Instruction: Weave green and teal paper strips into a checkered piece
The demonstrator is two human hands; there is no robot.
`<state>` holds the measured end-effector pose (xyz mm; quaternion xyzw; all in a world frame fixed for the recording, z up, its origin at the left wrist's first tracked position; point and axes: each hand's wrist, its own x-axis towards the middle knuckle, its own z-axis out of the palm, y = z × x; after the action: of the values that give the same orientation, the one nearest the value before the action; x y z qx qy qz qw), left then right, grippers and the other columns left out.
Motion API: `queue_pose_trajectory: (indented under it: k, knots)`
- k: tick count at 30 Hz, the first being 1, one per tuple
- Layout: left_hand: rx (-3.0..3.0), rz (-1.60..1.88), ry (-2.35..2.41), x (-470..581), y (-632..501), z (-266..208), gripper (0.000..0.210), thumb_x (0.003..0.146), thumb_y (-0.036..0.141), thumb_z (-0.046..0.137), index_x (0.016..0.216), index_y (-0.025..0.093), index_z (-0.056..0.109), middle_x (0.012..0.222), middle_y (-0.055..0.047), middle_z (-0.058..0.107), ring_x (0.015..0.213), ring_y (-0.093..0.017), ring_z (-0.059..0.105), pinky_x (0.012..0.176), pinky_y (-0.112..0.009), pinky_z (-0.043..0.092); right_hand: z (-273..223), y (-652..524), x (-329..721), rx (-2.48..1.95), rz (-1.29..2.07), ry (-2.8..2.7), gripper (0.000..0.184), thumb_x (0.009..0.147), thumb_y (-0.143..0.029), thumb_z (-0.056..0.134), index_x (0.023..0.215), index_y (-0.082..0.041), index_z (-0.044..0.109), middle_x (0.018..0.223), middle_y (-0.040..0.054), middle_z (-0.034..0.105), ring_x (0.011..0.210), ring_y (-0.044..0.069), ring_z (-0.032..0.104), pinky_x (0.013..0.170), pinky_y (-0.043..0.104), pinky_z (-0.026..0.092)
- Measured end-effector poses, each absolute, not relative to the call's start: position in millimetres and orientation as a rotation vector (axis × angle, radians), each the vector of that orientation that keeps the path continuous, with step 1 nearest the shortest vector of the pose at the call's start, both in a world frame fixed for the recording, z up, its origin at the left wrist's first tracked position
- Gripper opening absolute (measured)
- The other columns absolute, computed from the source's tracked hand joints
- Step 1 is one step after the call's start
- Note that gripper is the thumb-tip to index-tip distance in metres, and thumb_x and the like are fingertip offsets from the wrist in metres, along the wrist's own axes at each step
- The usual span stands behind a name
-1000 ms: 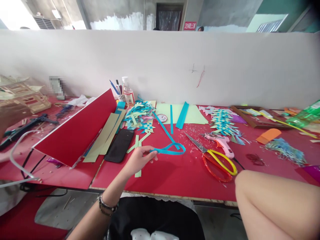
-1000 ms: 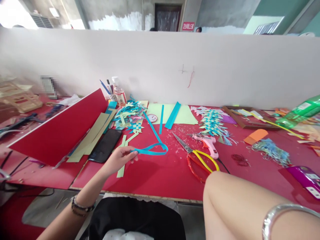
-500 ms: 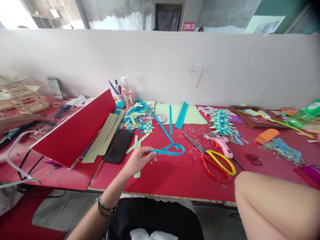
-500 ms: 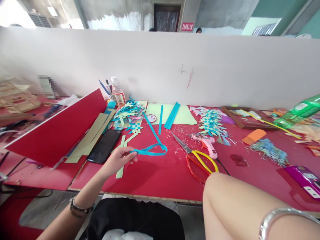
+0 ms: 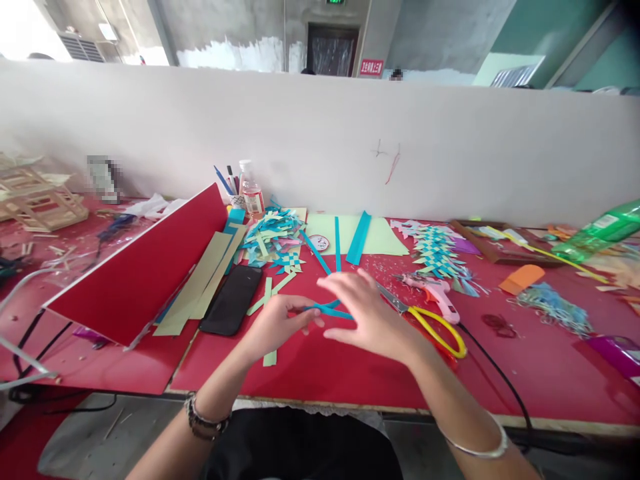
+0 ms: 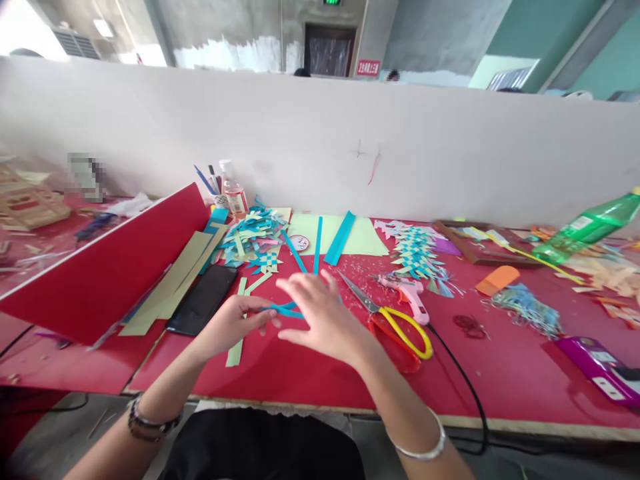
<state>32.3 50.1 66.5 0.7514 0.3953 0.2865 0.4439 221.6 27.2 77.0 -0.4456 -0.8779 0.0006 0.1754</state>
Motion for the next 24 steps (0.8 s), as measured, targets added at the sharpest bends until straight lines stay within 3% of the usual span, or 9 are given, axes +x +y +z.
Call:
queue_pose_trajectory:
  k: [2,6,10,14,18,21,24]
  knots:
    - [1.858,0.729,0.963,32.7,50.5,66.6,0.022,0.079,0.026,0.049,0.069,0.015,0.065,0.062,0.000,0.064,0.051,-0.009,0.053,0.052,-0.017,0.040,69.1,28.8,215.6,-1.236,0.214,-2.470,0.029,0.083,-0.037,0.044,0.110,-0.028,0.048,0.106,-0.0003,0.059,0.099,0.015,0.052,0.101,0.043,0.023]
    - [1.846,0.758,0.992,31.3,52.9,65.3,0.019,0.077,0.025,0.051,0.069,0.014,0.065,0.065,0.000,0.064,0.054,-0.008,0.052,0.053,-0.017,0.040,59.8,32.1,209.5,-1.296,0.529,-2.308,0.018,0.086,-0.031,0.041,0.101,-0.026,0.051,0.097,-0.0014,0.062,0.087,0.013,0.054,0.092,0.036,0.031]
    - [1.840,0.753,1.025,29.1,56.7,62.7,0.019,0.076,0.024,0.050,0.067,0.014,0.064,0.060,0.001,0.062,0.053,-0.008,0.050,0.051,-0.016,0.038,61.0,38.1,209.0,-1.279,0.667,-2.270,0.021,0.080,-0.042,0.049,0.086,-0.022,0.055,0.082,-0.0014,0.061,0.081,0.014,0.052,0.082,0.031,0.035]
    - [1.837,0.754,1.049,27.2,60.1,57.7,0.020,0.076,0.027,0.051,0.071,0.014,0.064,0.064,0.000,0.063,0.057,-0.009,0.053,0.054,-0.017,0.039,57.7,47.2,207.5,-1.213,0.822,-2.193,0.024,0.085,-0.037,0.040,0.080,-0.019,0.056,0.068,-0.0022,0.057,0.066,0.011,0.050,0.062,0.022,0.036]
    - [1.769,0.831,1.113,26.0,60.6,51.9,0.021,0.074,0.033,0.054,0.075,0.014,0.064,0.067,-0.001,0.064,0.059,-0.011,0.055,0.056,-0.018,0.042,53.8,51.6,205.9,-1.168,0.792,-2.273,0.028,0.086,-0.033,0.038,0.071,-0.018,0.056,0.065,-0.0012,0.057,0.062,0.010,0.051,0.060,0.021,0.035]
    - [1.733,0.854,1.123,24.9,60.1,48.8,0.023,0.073,0.034,0.054,0.069,0.014,0.064,0.061,-0.001,0.062,0.055,-0.011,0.055,0.053,-0.018,0.041,53.9,49.1,204.2,-1.204,0.742,-2.298,0.026,0.087,-0.033,0.036,0.080,-0.019,0.057,0.071,0.0009,0.060,0.069,0.012,0.054,0.065,0.023,0.037]
    - [1.715,0.850,1.143,22.9,60.7,47.9,0.022,0.073,0.032,0.053,0.073,0.014,0.065,0.061,-0.001,0.063,0.055,-0.011,0.056,0.054,-0.018,0.042,54.2,45.2,202.6,-1.253,0.636,-2.312,0.027,0.079,-0.035,0.051,0.104,-0.023,0.052,0.095,0.0043,0.062,0.087,0.017,0.055,0.074,0.028,0.039]
